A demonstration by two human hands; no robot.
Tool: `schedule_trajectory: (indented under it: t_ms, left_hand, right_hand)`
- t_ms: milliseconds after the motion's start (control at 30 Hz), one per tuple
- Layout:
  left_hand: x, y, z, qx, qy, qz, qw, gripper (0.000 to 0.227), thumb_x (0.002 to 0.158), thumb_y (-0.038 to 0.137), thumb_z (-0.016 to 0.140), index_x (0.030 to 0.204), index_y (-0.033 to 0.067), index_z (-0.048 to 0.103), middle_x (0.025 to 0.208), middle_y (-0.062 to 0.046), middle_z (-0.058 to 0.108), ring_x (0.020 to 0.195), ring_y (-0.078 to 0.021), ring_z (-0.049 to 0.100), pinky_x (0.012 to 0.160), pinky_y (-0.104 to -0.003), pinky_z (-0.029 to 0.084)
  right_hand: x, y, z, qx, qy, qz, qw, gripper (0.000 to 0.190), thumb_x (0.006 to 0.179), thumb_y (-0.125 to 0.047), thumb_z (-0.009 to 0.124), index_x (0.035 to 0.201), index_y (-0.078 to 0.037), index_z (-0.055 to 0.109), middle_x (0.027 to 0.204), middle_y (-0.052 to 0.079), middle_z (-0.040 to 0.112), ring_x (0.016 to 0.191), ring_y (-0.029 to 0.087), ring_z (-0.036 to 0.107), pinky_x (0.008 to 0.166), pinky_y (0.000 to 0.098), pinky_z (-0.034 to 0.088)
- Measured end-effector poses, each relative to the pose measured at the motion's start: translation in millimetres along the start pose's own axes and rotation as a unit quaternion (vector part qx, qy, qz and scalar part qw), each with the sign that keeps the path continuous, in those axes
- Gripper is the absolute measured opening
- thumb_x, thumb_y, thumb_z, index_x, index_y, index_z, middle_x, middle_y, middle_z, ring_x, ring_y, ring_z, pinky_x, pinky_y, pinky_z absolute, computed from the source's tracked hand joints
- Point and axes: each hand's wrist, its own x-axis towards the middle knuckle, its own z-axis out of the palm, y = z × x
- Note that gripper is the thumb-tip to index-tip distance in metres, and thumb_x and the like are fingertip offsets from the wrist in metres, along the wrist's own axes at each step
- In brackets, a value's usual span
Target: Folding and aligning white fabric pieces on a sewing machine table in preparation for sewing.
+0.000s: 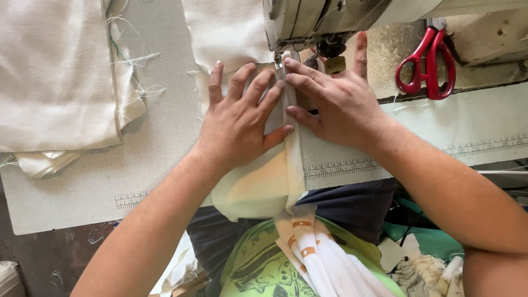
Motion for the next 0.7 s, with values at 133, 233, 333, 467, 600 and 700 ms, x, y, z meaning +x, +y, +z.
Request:
schedule_trajectory:
  t_ms: [133,233,333,467,600,700]
  left_hand:
    - [2.0,0.9,-2.9,-0.011,0.005,0.002,1.000,0.074,0.105,0.072,0.054,0.148,0.0122,0.065,0.152,-0.011,0.058,0.141,-0.0376,0.049,0.120,-0.069,0.019]
    - [2.8,-0.8,-3.0,-0.019,0.014,0.001,1.000,0.072,0.104,0.070,0.058,0.145,0.0118,0.067,0.151,-0.012,0.057,0.140,-0.0383,0.049,0.118,-0.072,0.021]
    - [7.2,-8.1,1.9,-0.008,-0.007,-0.001,1.000,0.078,0.103,0.075,0.052,0.150,0.0137,0.065,0.153,-0.012,0.057,0.142,-0.0379,0.048,0.120,-0.071,0.017]
    - [4.1,2.5,-3.1,0.025,-0.042,0.001,0.999,0.084,0.102,0.083,0.049,0.159,0.0206,0.054,0.162,-0.015,0.051,0.150,-0.0411,0.040,0.123,-0.068,0.011]
    - [-65.3,98.6,-47.7,-0.058,0.113,-0.025,0.992,0.031,0.113,0.033,0.063,0.127,0.0065,0.069,0.069,0.002,0.060,0.056,-0.0119,0.050,0.049,-0.027,0.035]
    - [-138.1,155.3,-22.8,-0.163,0.045,-0.120,0.978,0.072,0.108,0.046,0.073,0.155,0.0000,0.045,0.077,0.000,0.058,0.062,-0.0177,0.052,0.051,-0.035,0.045]
  right_hand:
    - [-1.1,-0.6,0.5,-0.010,0.014,-0.004,1.000,0.048,0.116,-0.042,0.058,0.144,-0.003,0.065,0.160,0.011,0.064,0.109,0.050,0.077,0.108,0.0897,-0.007]
    - [-0.1,-1.5,0.5,-0.010,0.025,-0.007,1.000,0.050,0.117,-0.044,0.054,0.142,-0.002,0.067,0.159,0.010,0.064,0.119,0.047,0.074,0.108,0.0900,-0.006]
    - [5.8,3.1,1.3,-0.001,0.008,0.002,1.000,0.052,0.116,-0.046,0.053,0.147,-0.004,0.062,0.161,0.012,0.061,0.107,0.047,0.077,0.107,0.0894,-0.009]
    - [8.7,10.0,4.2,0.015,-0.034,0.030,0.999,0.063,0.117,-0.055,0.041,0.163,-0.012,0.046,0.162,0.010,0.058,0.112,0.050,0.073,0.109,0.0853,-0.015]
    - [-25.7,-18.6,-17.5,0.005,0.089,0.033,0.995,0.039,0.114,-0.035,0.073,0.135,-0.002,0.067,0.151,0.022,0.068,0.138,0.049,0.059,0.113,0.0875,0.014]
    - [-90.5,-59.7,-34.5,0.021,0.140,0.072,0.987,0.006,0.111,-0.008,0.073,0.117,-0.007,0.071,0.111,0.006,0.074,0.100,0.027,0.067,0.090,0.0438,0.041]
